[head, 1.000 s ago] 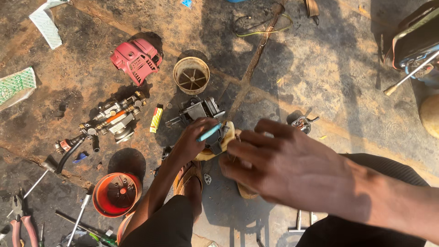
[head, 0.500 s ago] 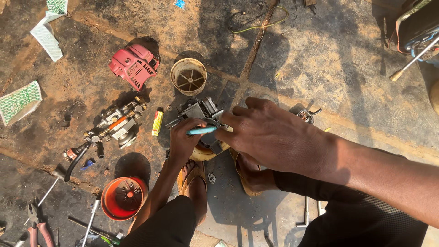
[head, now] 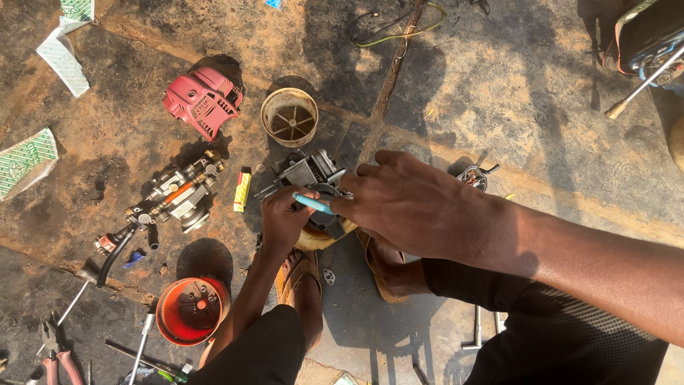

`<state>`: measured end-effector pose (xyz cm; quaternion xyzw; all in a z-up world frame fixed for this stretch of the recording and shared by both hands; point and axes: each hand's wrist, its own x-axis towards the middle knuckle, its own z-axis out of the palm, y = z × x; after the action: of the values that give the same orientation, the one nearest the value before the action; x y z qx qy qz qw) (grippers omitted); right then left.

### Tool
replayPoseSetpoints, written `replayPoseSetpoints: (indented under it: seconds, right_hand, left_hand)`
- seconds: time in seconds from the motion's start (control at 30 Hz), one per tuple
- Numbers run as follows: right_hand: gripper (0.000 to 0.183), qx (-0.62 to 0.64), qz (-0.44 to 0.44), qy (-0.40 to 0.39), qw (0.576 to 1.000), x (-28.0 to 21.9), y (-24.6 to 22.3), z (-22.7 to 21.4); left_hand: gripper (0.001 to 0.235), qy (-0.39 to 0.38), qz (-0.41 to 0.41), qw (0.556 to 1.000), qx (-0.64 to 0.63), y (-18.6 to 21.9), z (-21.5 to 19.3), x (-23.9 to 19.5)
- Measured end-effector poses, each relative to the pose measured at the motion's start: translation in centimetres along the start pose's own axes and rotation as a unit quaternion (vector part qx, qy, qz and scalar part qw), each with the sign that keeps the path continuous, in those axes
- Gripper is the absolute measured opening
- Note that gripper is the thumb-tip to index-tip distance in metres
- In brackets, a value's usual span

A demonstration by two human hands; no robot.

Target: The person is sitting on the ground repairing a small engine. They use a screwdriver to remove and adjust various components, including the carburetor and fuel tank, while surrounded by tools and engine parts.

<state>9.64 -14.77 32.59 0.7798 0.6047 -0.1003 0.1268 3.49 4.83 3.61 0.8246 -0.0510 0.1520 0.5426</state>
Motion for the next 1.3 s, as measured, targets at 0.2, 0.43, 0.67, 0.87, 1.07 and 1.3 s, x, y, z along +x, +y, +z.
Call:
replayPoseSetpoints:
  seconds: [0.2,0.43,0.67,0.87,1.07,1.3]
  right_hand:
    - [0.03,-0.013,0.008,-0.024,1.0,0.2,0.2,0.5]
    - [0.03,0.0,0.007,-0.018,1.0,0.3,0.1,0.6]
    - [0.032,-0.03,0.01,0.078,0.996,-0.1,0.5,1.7]
    - [0.024,-0.032,0.023,-0.033,0.999,0.1,0.3,1.8]
    - [0.035,-0.027,0.023,0.024,0.999,0.0,0.6,1.8]
    - [0.047,-0.051,0.024,0.037,0.998,0.7,0.5,2.1]
  left_hand:
    - [0.051,-0.084,0.041,0.996,0.01,1.2,-1.3,0.0]
    - [0.014,0.005,-0.001,0.996,0.093,0.0,0.5,0.6]
    - [0.063,-0.123,0.028,0.991,-0.032,1.8,-1.4,-0.2]
    - [0.034,-0.035,0.009,0.999,0.023,0.7,0.3,-0.1]
    - [0.025,-0.079,0.043,0.995,0.033,1.0,-1.0,0.0]
    - [0.021,-0.073,-0.012,0.994,0.08,2.1,-0.9,0.6]
